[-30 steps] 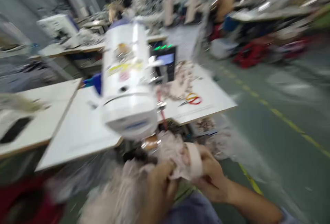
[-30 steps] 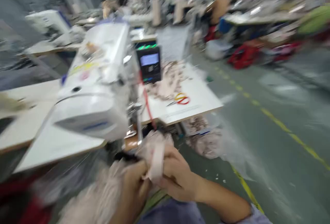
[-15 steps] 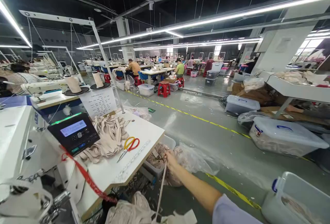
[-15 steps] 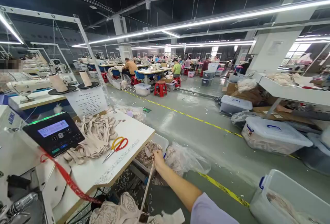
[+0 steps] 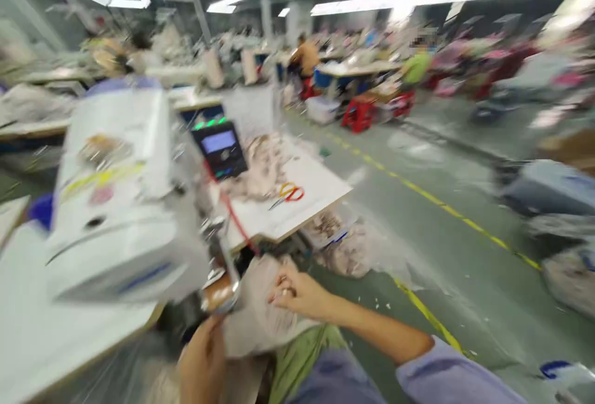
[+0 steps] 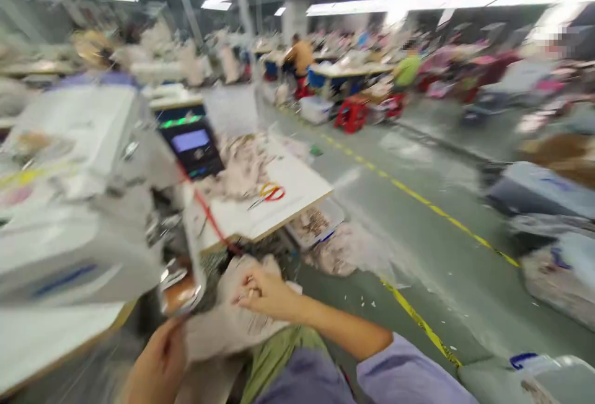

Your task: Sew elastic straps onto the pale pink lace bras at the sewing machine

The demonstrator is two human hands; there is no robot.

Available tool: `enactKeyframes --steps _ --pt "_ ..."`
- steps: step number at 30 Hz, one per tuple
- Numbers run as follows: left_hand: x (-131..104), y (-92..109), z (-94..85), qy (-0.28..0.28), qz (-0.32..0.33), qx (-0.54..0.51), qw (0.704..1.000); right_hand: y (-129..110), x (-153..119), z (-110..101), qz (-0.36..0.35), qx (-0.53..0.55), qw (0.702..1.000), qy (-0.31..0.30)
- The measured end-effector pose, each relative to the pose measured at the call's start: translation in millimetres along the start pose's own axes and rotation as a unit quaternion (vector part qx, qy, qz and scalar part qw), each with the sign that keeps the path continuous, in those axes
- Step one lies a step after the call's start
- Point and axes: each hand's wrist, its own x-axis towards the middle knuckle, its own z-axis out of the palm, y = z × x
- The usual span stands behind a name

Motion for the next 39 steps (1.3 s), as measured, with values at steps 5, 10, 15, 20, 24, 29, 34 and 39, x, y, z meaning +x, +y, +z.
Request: enactKeyframes --steps 5,10,15,20,24,29,34,39 --pt "-33 -38 -14.4 -0.197 -0.079 -0.224 0.951 -10 -14 33 -0.182 -0.170 0.956 -0.157" --pt "-36 -28 -10.6 -0.239 -0.090 -0.353 0.900 -8 -14 43 -0.288 -0.163 0.915 -0.230" --pt "-45 -29 -5.7 -0.195 -0.069 -0.267 0.941 -6 -11 40 -0.339 -0.206 0.881 -0.258" --pt "-49 -30 -5.2 -0.120 -0.069 -0.184 0.973 -12 -14 38 -0.255 -0.246 0.904 -0.241" --pt "-50 -28 -5.2 -0.064 -0.051 -0.160 0.984 -18 -11 36 -0.132 -0.282 0.930 -0.194" --pt "-53 -29 -3.6 -0.024 -0.014 -0.129 0.991 -23 -1 33 -0.074 -0.239 0.944 -0.214" --pt "-54 -31 -2.6 -0.042 0.022 -0.092 0.995 -25 2 35 -0.056 -0.181 0.957 -0.221" --pt "-53 -37 -10.8 -0.091 0.023 -0.089 0.992 -21 8 32 -0.010 -0.146 0.976 -0.164"
